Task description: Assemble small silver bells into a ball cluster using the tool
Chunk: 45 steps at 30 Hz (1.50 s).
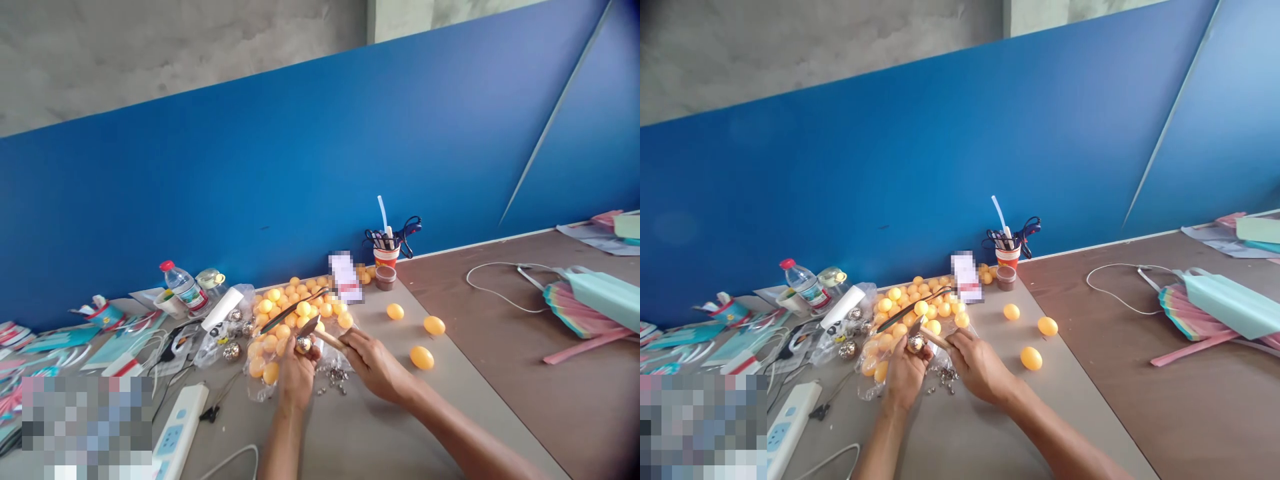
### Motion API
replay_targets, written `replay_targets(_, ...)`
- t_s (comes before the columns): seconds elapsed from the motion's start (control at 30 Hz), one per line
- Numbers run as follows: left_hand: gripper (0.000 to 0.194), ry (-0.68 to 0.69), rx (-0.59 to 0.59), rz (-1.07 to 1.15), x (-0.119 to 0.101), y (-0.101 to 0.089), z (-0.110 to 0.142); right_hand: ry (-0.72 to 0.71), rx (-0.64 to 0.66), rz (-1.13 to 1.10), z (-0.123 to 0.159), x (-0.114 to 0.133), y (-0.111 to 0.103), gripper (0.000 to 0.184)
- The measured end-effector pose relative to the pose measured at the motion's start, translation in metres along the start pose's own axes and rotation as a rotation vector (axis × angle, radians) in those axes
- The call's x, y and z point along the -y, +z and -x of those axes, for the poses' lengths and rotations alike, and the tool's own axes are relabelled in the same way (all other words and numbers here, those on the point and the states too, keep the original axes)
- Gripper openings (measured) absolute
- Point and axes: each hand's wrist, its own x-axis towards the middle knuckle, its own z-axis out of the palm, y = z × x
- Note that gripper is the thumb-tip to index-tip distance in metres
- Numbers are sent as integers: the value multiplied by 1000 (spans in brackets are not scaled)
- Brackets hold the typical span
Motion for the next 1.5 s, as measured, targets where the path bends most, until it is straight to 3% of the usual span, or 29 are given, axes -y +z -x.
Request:
replay_targets(0.2, 27, -3, 2, 22, 1, -2, 0, 14, 54, 40, 1, -4, 4, 22)
replay_targets(0.67, 33, -13, 70, 38, 0, -4, -1, 24, -12, -9, 1, -3, 4, 21)
replay_targets(0.83, 27, -12, 21, 45, 1, -5, -1, 30, 39, 3, 0, -5, 7, 22)
replay_targets(1.03, 32, -17, 38, -1, 2, -4, -2, 25, 1, -29, 1, -2, 5, 22)
replay_targets(1.17, 24, 15, 27, -5, 2, -5, -2, 37, 45, -17, 0, -2, 5, 22)
replay_targets(1.3, 15, 42, 53, 5, 0, -6, -1, 41, 4, -54, -2, -3, 4, 20)
replay_targets(1.5, 16, 27, 36, -1, -3, -4, -1, 55, 26, -24, -3, -8, 7, 20)
